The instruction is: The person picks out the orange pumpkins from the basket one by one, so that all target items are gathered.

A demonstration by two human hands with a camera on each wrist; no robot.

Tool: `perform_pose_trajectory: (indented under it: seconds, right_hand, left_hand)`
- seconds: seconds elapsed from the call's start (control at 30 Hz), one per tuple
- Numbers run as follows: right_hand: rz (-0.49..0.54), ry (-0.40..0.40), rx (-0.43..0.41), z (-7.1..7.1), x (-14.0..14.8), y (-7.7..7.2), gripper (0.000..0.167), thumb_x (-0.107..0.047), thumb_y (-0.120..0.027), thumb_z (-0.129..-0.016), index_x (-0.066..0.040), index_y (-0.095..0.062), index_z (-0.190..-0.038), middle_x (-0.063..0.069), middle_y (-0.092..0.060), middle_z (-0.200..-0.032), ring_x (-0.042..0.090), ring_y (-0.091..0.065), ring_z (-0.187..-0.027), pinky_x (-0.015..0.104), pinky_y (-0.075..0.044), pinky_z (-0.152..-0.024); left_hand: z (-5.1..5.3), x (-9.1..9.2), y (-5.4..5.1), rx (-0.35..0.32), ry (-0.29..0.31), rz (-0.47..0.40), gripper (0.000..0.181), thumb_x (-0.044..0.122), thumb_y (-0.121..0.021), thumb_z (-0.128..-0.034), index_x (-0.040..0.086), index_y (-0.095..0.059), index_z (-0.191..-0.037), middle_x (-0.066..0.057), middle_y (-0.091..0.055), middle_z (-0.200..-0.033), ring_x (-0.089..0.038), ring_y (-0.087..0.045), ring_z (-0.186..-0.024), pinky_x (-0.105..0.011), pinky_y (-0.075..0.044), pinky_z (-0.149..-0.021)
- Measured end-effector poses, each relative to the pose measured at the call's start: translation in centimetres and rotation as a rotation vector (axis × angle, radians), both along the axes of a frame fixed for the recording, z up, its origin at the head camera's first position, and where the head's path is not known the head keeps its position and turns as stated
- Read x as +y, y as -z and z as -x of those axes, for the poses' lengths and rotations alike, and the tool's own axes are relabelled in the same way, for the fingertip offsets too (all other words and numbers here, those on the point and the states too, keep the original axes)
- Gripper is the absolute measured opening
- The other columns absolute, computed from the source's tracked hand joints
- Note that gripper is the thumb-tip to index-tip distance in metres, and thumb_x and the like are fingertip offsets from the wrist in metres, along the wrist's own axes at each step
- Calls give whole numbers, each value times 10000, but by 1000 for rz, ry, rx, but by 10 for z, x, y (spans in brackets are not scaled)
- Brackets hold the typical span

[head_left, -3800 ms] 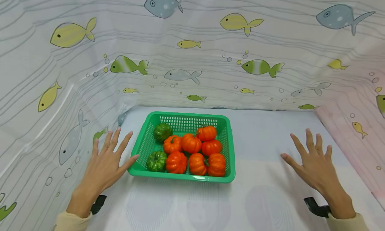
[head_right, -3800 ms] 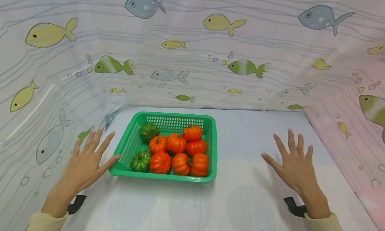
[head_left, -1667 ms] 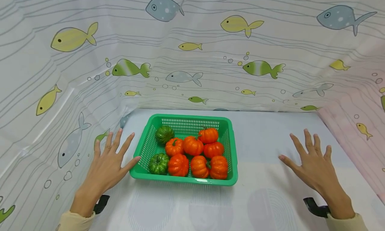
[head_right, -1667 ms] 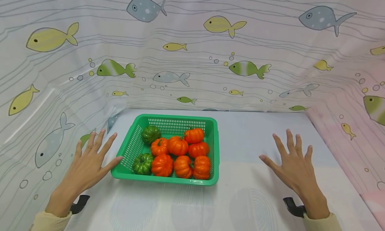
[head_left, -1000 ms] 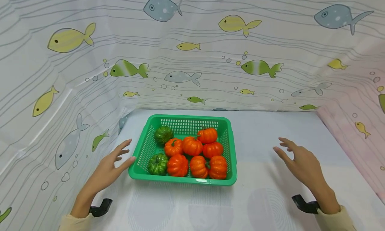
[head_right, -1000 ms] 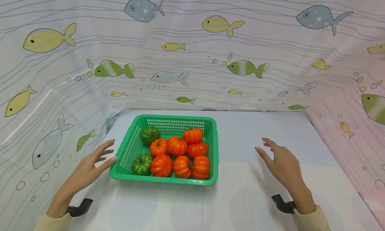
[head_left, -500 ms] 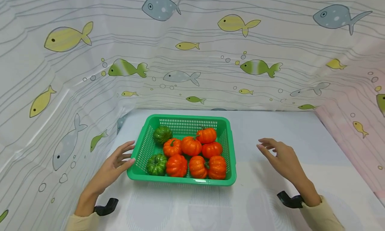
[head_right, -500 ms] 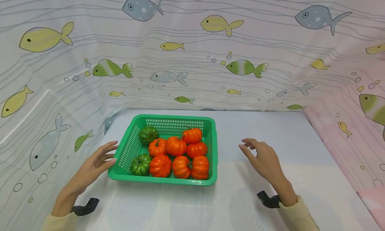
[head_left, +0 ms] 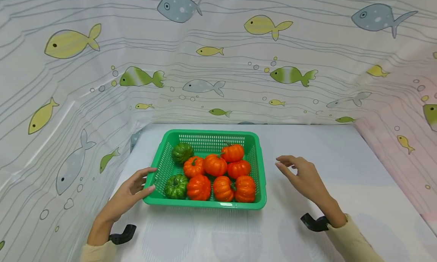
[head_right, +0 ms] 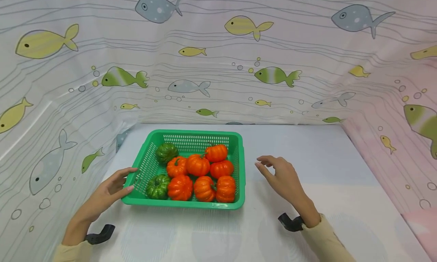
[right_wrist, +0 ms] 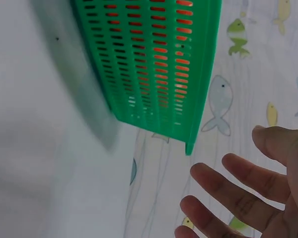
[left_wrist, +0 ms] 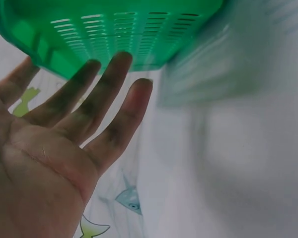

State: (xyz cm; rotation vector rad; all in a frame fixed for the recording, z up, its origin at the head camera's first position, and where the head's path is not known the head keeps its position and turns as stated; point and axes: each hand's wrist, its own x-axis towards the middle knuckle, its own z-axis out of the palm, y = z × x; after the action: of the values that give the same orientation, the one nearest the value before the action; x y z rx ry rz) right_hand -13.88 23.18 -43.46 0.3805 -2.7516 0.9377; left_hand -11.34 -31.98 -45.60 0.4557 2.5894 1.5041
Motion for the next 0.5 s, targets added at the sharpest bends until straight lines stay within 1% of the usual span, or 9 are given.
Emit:
perform_pose_trajectory:
  seconds: [0.13,0.2,0.3,0.37,0.5]
  right_hand:
    - [11,-24,1,3,-8,-4,362,-415,-629,-1035,-146,-729,-1255,2,-738,-1110,221,-650,-1018,516,-567,-851]
    - [18,-41,1,5,-13,-7,368,-432,-624,-1035,-160,-727,-1262,-15,-734,-1111,204,-644,-1018,492,-561,-836]
    - [24,-71,3,9,-20,-12,364,-431,-631,-1031,-169,-726,-1264,-27,-734,-1107,192,-641,-1022,467,-555,-825]
    - [27,-89,9,11,-25,-15,345,-402,-649,-1026,-163,-726,-1263,-32,-736,-1103,186,-639,-1018,457,-552,-827]
    - [36,-144,26,16,-35,-19,299,-309,-682,-1017,-138,-729,-1258,-38,-741,-1098,178,-643,-1010,454,-556,-852]
  left_hand:
    - [4,-2,4,-17,15,-5,557,146,-628,-1046,243,-420,-1553,-59,-385,-1581,-45,-441,-1351,-158,-419,-1013]
    - [6,-3,6,-34,30,-20,563,141,-633,-1042,244,-414,-1551,-63,-368,-1589,-8,-415,-1366,-148,-411,-1017]
    - [9,-6,7,-49,63,-51,579,118,-641,-1034,224,-402,-1551,-104,-343,-1600,42,-390,-1375,-134,-402,-1025]
    - [12,-7,8,-45,88,-62,596,103,-650,-1026,210,-395,-1554,-133,-336,-1602,60,-385,-1375,-130,-400,-1025]
    - [18,-9,9,-47,144,-94,642,54,-659,-1008,169,-359,-1564,-179,-313,-1599,36,-407,-1367,-160,-421,-1016]
